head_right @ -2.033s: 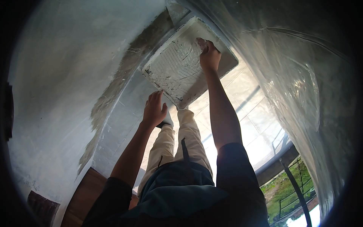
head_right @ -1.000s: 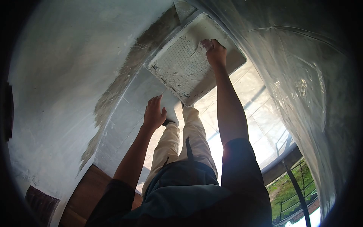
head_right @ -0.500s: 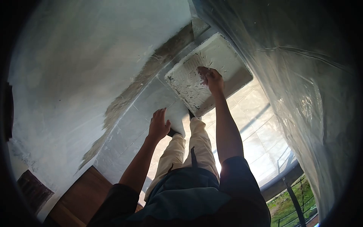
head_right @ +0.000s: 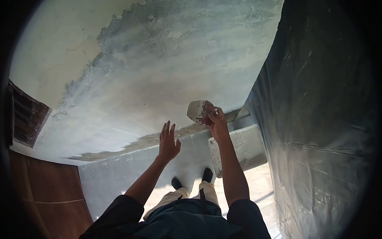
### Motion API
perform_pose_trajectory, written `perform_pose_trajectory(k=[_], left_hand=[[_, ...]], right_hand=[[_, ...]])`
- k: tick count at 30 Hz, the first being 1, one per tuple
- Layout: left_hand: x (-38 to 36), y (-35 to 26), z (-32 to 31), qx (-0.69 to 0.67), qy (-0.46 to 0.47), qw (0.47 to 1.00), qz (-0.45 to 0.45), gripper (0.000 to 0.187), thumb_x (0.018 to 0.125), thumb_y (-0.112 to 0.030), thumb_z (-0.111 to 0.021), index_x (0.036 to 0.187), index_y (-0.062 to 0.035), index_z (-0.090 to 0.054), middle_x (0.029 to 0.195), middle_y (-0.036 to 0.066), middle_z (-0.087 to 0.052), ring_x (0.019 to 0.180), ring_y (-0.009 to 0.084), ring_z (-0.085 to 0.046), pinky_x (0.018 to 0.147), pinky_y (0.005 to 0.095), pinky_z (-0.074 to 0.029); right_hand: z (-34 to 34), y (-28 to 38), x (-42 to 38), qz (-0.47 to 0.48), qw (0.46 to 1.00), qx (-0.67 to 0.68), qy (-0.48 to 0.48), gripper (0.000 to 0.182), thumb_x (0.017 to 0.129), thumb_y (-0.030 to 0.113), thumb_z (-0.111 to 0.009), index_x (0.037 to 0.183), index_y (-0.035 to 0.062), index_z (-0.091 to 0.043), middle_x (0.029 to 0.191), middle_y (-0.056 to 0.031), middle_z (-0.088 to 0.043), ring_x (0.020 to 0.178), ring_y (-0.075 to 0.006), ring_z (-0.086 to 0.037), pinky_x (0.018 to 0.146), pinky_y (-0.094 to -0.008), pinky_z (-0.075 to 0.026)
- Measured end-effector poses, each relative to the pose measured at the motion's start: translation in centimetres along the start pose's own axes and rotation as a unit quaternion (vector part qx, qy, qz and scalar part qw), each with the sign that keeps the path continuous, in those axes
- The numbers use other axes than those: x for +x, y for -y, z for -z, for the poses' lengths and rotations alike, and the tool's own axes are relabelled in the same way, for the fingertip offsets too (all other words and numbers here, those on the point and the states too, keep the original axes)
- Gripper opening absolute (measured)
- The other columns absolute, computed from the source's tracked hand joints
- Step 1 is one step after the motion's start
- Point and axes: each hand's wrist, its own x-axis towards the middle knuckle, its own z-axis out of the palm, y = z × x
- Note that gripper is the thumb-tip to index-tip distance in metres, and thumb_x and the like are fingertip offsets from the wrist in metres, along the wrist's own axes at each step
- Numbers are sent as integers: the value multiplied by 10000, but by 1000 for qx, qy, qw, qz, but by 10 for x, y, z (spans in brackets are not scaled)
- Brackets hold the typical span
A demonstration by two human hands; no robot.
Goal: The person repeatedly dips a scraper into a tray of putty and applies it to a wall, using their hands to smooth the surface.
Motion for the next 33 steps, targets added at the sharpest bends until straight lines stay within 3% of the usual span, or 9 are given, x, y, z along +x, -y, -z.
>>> perform_pose_trajectory(k=[7, 11, 14, 15, 18, 19, 21, 24, 33], left_hand=[[20, 3, 75, -23, -172, 985, 15, 704, 737, -66, -560, 1376, 10, -275, 1461, 251, -158, 1360, 417, -159, 1091, 515, -186], [36, 3, 117, -14, -252, 967, 13, 721, 724, -52, -552, 1383, 14, -267, 1471, 264, -126, 1363, 421, -149, 1094, 519, -176], [45, 4, 142, 3, -302, 953, -5, 723, 722, -57, -548, 1384, 17, -268, 1472, 267, -130, 1364, 424, -146, 1097, 526, -163], [48, 5, 150, 7, -305, 952, -5, 716, 723, -65, -541, 1381, 21, -273, 1473, 270, -131, 1367, 426, -141, 1099, 532, -151], [55, 9, 163, 12, -318, 948, -11, 707, 727, -79, -528, 1378, 36, -277, 1474, 279, -128, 1376, 428, -122, 1101, 542, -128], [57, 11, 167, 13, -320, 947, -18, 705, 730, -85, -521, 1378, 47, -275, 1475, 286, -123, 1381, 429, -109, 1102, 547, -116], [61, 14, 173, 20, -318, 948, -19, 711, 732, -86, -519, 1380, 58, -264, 1475, 292, -118, 1384, 428, -95, 1103, 550, -107], [64, 19, 177, 35, -303, 952, -24, 726, 737, -91, -518, 1385, 77, -239, 1473, 303, -111, 1389, 427, -78, 1105, 554, -91], [74, 38, 178, 69, -288, 954, -43, 747, 754, -132, -518, 1398, 83, -206, 1469, 310, -114, 1388, 429, -84, 1107, 558, -67]], right_hand=[[-158, 55, 13, 57, 987, -20, 149, 272, 924, 2, -453, 1192, -32, -478, 1125, -128, -586, 1025, -195, -593, 898, -342, -499], [-227, 75, 5, 206, 950, -131, 192, 256, 943, 23, -449, 1191, -33, -477, 1114, -108, -595, 987, -147, -590, 893, -300, -476], [-259, 82, 1, 486, 751, -417, 162, 311, 911, -59, -413, 1214, -54, -480, 1134, -158, -606, 1028, -204, -601, 869, -317, -492], [-266, 81, 4, 490, 747, -417, 169, 311, 911, -59, -413, 1214, -54, -480, 1134, -158, -606, 1028, -204, -601, 869, -317, -492], [-280, 77, 16, 630, 600, -461, 177, 431, 754, -138, -480, 1163, -28, -560, 1166, -171, -598, 1142, -337, -544, 955, -431, -450], [-281, 76, 19, 634, 597, -458, 179, 431, 754, -138, -480, 1163, -28, -560, 1166, -171, -598, 1142, -337, -544, 955, -431, -450], [-281, 74, 27, 682, 481, -529, 157, 471, 747, -149, -465, 1189, -7, -545, 1208, -178, -571, 1171, -352, -519, 971, -458, -418], [-282, 65, 35, 678, 469, -548, 143, 498, 722, -138, -487, 1196, 3, -546, 1226, -167, -564, 1207, -352, -488, 1001, -511, -368], [-278, 39, 56, 694, 430, -572, 82, 465, 774, -113, -488, 1198, 54, -584, 1309, -109, -528, 1274, -327, -428, 999, -495, -350]])
